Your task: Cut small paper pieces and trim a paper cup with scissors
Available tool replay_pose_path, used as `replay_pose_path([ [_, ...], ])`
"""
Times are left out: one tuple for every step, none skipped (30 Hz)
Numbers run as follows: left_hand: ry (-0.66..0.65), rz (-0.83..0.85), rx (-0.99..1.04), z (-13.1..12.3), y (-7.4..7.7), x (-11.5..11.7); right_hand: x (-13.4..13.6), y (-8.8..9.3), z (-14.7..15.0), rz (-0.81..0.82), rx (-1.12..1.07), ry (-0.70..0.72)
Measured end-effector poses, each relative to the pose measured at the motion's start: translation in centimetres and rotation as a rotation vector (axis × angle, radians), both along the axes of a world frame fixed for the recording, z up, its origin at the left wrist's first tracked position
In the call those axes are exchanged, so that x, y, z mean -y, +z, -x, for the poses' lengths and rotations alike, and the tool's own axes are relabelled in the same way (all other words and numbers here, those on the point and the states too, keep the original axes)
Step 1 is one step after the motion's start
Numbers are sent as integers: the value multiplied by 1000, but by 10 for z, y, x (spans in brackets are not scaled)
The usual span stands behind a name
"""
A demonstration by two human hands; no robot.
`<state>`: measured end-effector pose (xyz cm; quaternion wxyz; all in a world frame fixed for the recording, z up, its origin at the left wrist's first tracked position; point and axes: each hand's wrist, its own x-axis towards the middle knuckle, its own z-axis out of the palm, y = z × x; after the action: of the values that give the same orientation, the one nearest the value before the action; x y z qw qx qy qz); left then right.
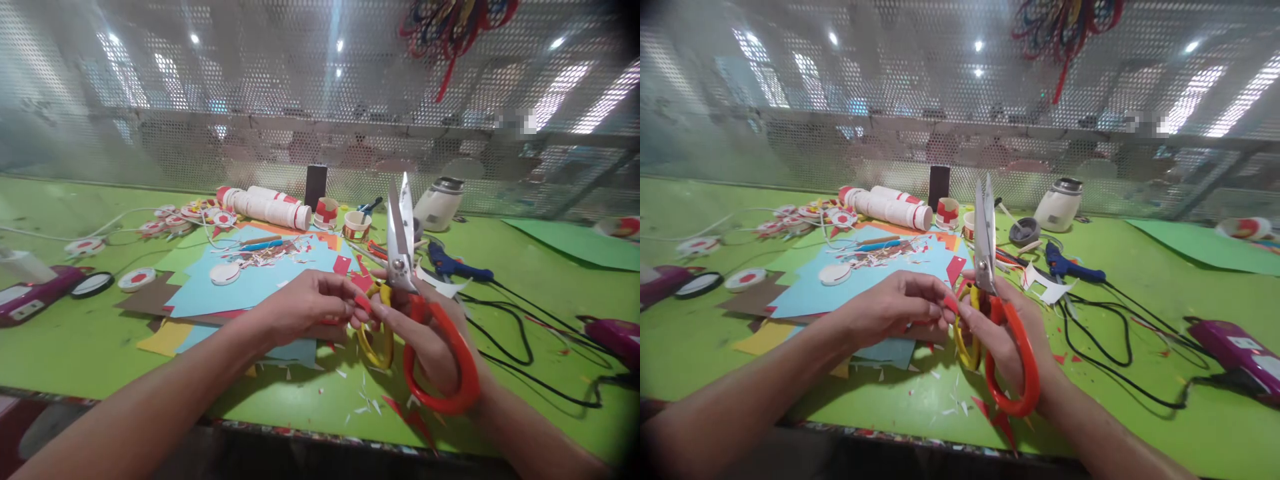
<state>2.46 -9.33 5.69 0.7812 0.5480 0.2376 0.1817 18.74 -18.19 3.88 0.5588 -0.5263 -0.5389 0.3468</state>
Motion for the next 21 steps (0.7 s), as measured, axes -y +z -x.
replay_pose_path([
  [17, -3, -8, -1, 1, 0, 0, 0, 0, -3, 11, -7],
  [32, -5, -27, -1, 1, 1, 0, 1, 0, -16, 49, -25],
  [40, -3, -56, -2, 1, 1, 0, 2, 0, -47, 121, -54],
  [41, 0, -92, -2, 2, 1, 0, 2, 1, -94, 212, -89],
  [34, 1, -129, -2, 2, 1, 0, 2, 1, -151, 306, -123],
  [23, -3, -160, -3, 1, 2, 1, 2, 2, -207, 389, -151],
  [14, -12, -180, -3, 1, 3, 1, 1, 2, -256, 450, -169],
  [10, -27, -185, -4, 0, 3, 1, -1, 2, -295, 488, -171],
  [6, -43, -182, -4, -2, 4, 0, -4, 2, -326, 506, -156],
  [3, -51, -176, -5, -3, 4, 0, -7, 2, -348, 516, -133],
  [2, -51, -172, -5, -4, 4, 0, -10, 2, -372, 526, -112],
  [4, -43, -167, -6, -6, 4, -1, -13, 3, -392, 534, -95],
  [11, -29, -161, -6, -7, 4, -1, -15, 3, -404, 537, -83],
  [20, -17, -156, -6, -7, 3, -2, -16, 4, -408, 533, -85],
  [32, -15, -153, -6, -8, 3, -2, -16, 5, -403, 523, -93],
  [44, -29, -150, -6, -7, 2, -2, -16, 5, -390, 507, -111],
  [54, -55, -144, -6, -7, 2, -1, -14, 5, -376, 486, -143],
  [62, -87, -134, -5, -6, 1, -1, -11, 5, -360, 465, -182],
  [71, -118, -113, -5, -6, 1, 0, -8, 5, -344, 448, -223],
  [79, -139, -81, -5, -6, 0, 0, -4, 4, -328, 439, -263],
  [87, -144, -39, -5, -6, 0, 1, -1, 3, -304, 435, -291],
])
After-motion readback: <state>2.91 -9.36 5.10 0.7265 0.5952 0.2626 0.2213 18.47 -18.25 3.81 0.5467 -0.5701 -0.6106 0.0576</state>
